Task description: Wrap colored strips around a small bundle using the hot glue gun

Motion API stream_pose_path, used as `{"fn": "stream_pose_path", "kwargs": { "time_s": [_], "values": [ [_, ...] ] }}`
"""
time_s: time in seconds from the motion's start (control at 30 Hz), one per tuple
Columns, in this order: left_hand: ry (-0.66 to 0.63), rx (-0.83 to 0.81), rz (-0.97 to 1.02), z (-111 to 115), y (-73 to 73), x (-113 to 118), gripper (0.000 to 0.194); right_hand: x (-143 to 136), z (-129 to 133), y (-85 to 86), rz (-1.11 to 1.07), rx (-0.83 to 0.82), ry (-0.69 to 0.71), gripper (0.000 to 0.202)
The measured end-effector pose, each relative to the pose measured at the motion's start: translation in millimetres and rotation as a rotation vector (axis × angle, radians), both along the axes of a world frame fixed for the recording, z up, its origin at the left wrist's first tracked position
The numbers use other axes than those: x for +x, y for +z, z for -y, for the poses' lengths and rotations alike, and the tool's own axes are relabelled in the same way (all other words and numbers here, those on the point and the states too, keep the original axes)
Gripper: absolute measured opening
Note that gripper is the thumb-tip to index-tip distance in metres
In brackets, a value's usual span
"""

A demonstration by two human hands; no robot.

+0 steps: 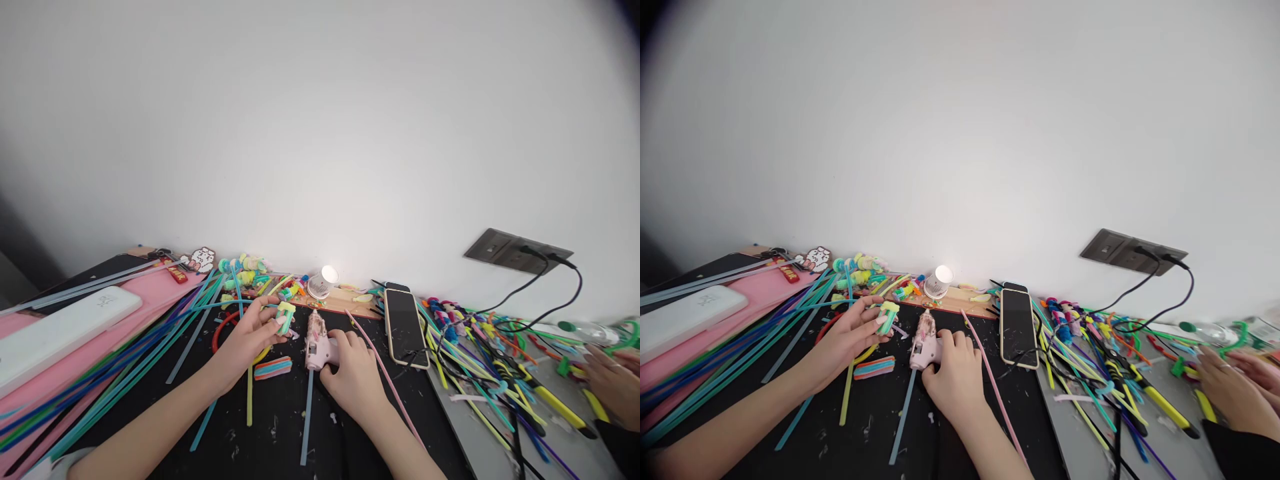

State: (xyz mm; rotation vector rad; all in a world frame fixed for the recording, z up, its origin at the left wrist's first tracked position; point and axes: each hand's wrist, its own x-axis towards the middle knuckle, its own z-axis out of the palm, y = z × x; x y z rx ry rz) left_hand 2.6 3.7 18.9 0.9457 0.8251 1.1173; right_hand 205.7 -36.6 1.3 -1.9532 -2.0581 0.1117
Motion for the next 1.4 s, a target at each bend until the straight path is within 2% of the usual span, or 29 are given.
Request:
{"fn": "stream_pose_path", "kwargs": {
  "time_s": [0.1,0.17,0.33,0.43,0.67,0.87,1.17,1.4],
  "values": [
    [0.032,0.011,-0.082,-1.1,-2.3,-0.9,0.046,3.4,-3.5,-0.9,-0.052,0.032,0.015,0.037],
    [0.060,0.020,-0.157,-1.5,-4.2,-1.9,0.046,6.0,-5.6,-1.4,-0.162,0.085,0.034,0.032],
    [0.106,0.002,-0.258,-3.1,-8.5,-4.5,0.050,8.3,-7.3,-1.3,-0.532,0.172,0.201,0.016],
    [0.098,-0.018,-0.250,-3.9,-9.7,-5.4,0.052,5.9,-5.7,-1.8,-0.629,0.137,0.263,0.010],
    [0.038,-0.034,-0.186,-3.4,-6.3,-3.4,0.049,1.6,-3.5,-4.7,-0.668,0.097,0.290,0.006],
    [0.057,-0.015,-0.252,-2.0,-5.2,-1.0,0.045,1.4,-3.6,-1.5,-0.636,0.098,0.306,0.010],
    [0.089,0.198,-0.375,-2.8,-20.1,-2.1,0.035,-0.8,-2.5,-0.5,-0.614,0.121,0.295,0.008],
    [0.124,0.334,-0.536,0.6,-20.9,-3.4,0.025,-0.5,-2.0,-1.3,-0.604,0.111,0.297,0.012]
  ]
}}
